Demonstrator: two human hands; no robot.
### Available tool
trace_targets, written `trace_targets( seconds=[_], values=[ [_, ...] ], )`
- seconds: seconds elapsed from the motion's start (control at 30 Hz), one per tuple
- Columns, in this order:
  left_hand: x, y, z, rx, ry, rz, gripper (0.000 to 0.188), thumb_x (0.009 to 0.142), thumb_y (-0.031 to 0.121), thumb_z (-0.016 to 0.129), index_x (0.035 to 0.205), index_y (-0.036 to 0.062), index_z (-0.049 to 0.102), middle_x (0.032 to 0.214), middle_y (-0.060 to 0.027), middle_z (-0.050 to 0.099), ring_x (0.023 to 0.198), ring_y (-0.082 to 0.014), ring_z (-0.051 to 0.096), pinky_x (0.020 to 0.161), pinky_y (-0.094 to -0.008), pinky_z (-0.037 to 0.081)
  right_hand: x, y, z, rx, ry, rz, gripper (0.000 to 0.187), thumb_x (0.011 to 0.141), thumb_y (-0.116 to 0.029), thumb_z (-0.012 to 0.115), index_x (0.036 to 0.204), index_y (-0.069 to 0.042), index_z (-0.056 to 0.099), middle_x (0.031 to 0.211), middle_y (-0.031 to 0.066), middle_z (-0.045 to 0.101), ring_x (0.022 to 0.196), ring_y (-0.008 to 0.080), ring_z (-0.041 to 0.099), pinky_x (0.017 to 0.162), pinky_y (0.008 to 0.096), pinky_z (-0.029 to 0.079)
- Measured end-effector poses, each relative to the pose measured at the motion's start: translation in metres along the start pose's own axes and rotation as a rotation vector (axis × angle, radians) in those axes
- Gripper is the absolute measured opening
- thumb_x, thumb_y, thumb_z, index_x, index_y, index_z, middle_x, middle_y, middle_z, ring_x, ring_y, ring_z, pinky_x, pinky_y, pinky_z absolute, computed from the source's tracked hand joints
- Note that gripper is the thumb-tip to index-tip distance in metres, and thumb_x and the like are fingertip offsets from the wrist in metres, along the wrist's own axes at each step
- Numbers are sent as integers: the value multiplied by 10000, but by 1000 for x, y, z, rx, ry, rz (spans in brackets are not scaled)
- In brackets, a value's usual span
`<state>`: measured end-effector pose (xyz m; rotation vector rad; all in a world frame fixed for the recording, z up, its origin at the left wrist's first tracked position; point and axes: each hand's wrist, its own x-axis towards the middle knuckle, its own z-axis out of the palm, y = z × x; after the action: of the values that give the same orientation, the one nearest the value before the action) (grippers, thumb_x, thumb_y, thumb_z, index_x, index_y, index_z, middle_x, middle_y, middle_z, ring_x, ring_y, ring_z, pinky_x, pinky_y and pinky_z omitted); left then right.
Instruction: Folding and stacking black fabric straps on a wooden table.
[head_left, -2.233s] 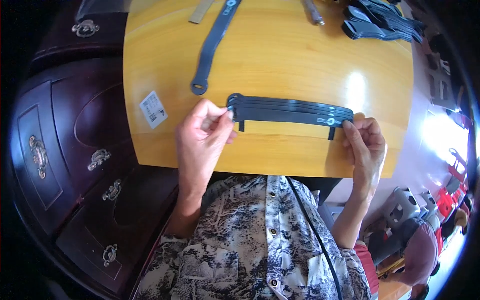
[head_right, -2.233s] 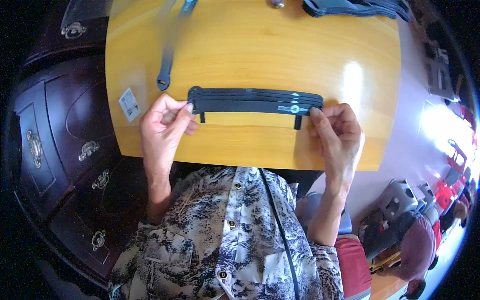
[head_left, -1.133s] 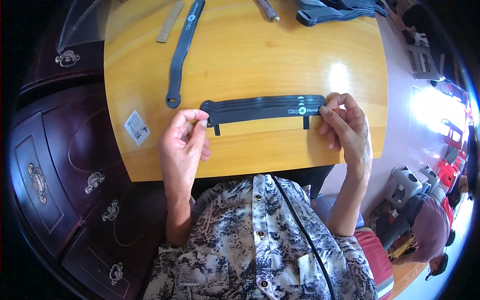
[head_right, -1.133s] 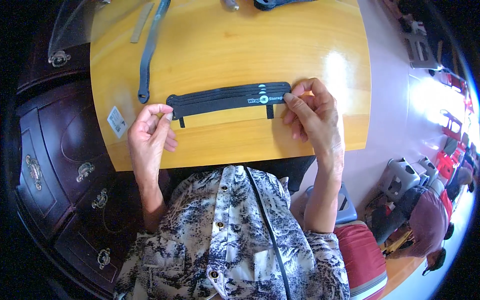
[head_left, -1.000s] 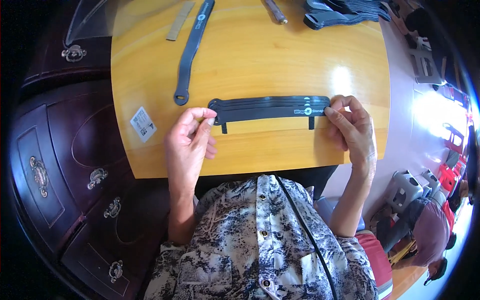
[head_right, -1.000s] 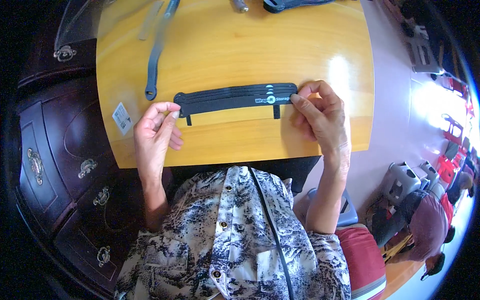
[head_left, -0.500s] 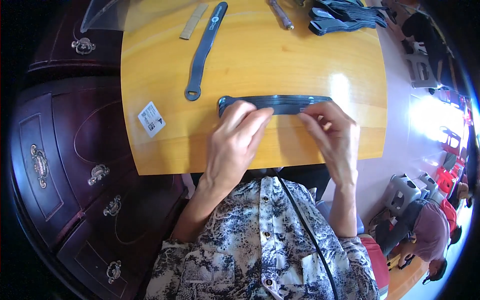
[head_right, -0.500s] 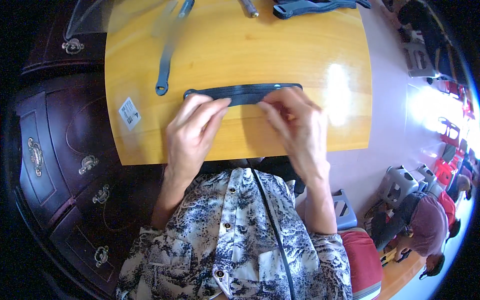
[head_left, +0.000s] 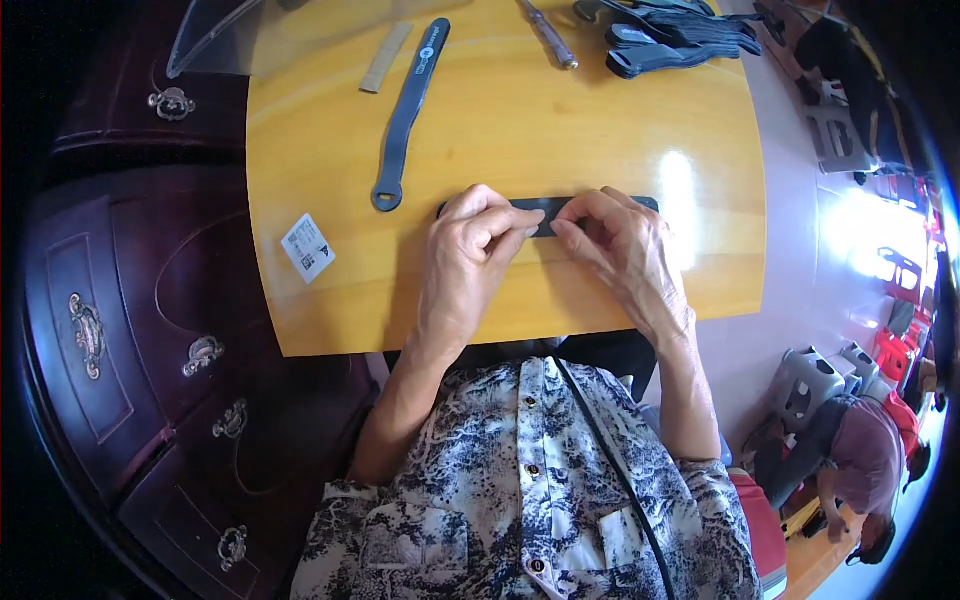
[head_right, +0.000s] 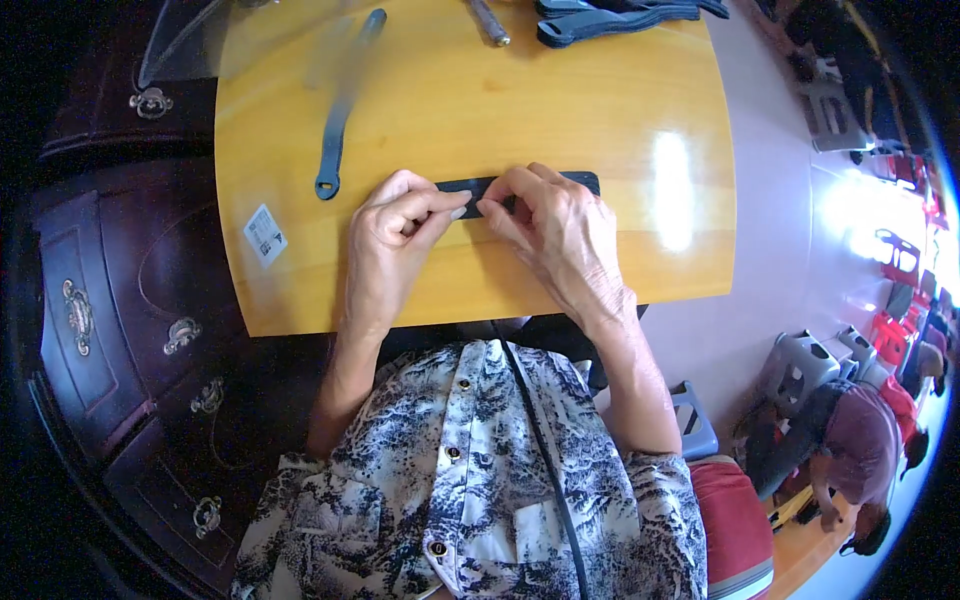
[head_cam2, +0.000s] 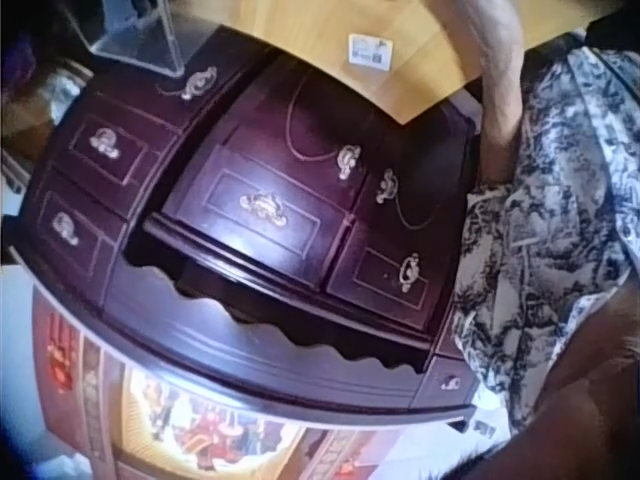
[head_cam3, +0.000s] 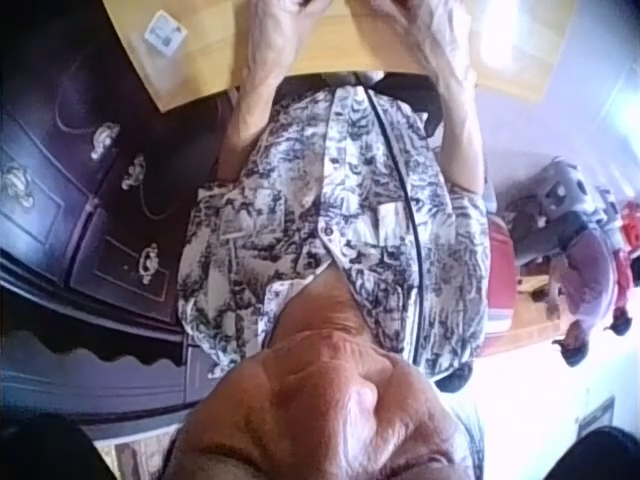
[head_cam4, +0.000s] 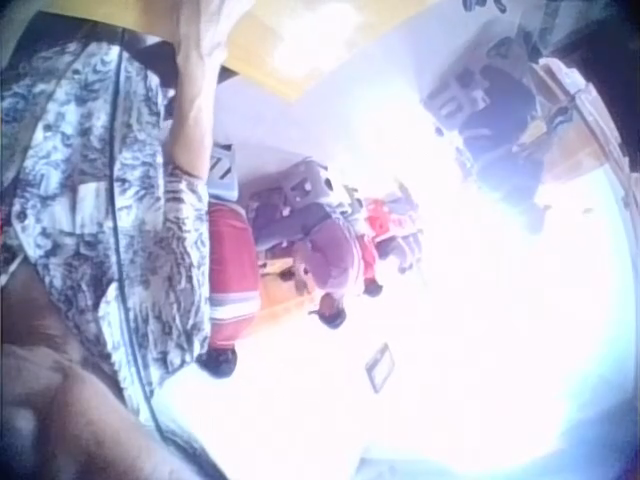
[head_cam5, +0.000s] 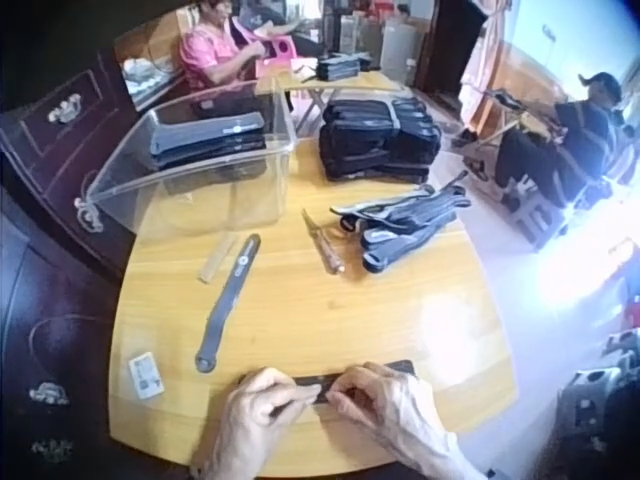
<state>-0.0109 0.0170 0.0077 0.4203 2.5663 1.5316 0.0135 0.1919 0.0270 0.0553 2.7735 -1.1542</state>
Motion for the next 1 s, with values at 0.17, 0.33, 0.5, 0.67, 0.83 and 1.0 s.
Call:
trace_targets(
  seconds=[0.17,0.33,0.5,0.67,0.83,1.0],
  values=[
    [1,-2,0,-21,-9,-22,142,794,-33,668,908,38,715,777,-22,584,640,-79,526,545,-223,400,0,18,-20,37,38,193,239,756,-234,754,756,-31,628,641,72,614,564,150,578,553,298,473],
    [0,3,-5,29,35,-16,155,745,-36,688,877,44,703,781,-77,576,700,-201,573,619,-335,452,-2,20,-37,-35,56,269,211,764,-176,749,739,-22,608,580,60,582,527,120,540,509,276,428],
    [-22,13,-1,547,-24,389,458,756,42,671,1205,17,585,1281,-117,530,1221,-287,471,976,-370,431,-24,10,-25,-103,199,121,133,803,-150,705,842,-46,631,783,93,638,676,199,612,596,323,488],
    [-34,5,18,549,-197,217,791,825,363,589,1450,14,251,1536,-141,191,1428,-303,150,1157,-465,95,-32,-5,13,-321,59,-250,623,864,-456,555,1343,-66,470,1412,120,421,1332,237,371,1093,386,295],
    [-28,5,11,682,-295,187,745,884,424,504,1465,44,235,1536,-123,202,1427,-280,162,1154,-469,90,-34,5,19,-477,-58,-220,763,866,-592,406,1438,-93,333,1514,74,276,1407,225,232,1147,384,155],
    [-39,-7,-6,686,-247,156,745,896,417,505,1470,45,212,1537,-115,203,1418,-244,201,1152,-387,155,-39,16,8,-513,-36,-99,688,917,-505,403,1475,-128,260,1535,61,233,1429,201,170,1161,376,103]
  ],
)
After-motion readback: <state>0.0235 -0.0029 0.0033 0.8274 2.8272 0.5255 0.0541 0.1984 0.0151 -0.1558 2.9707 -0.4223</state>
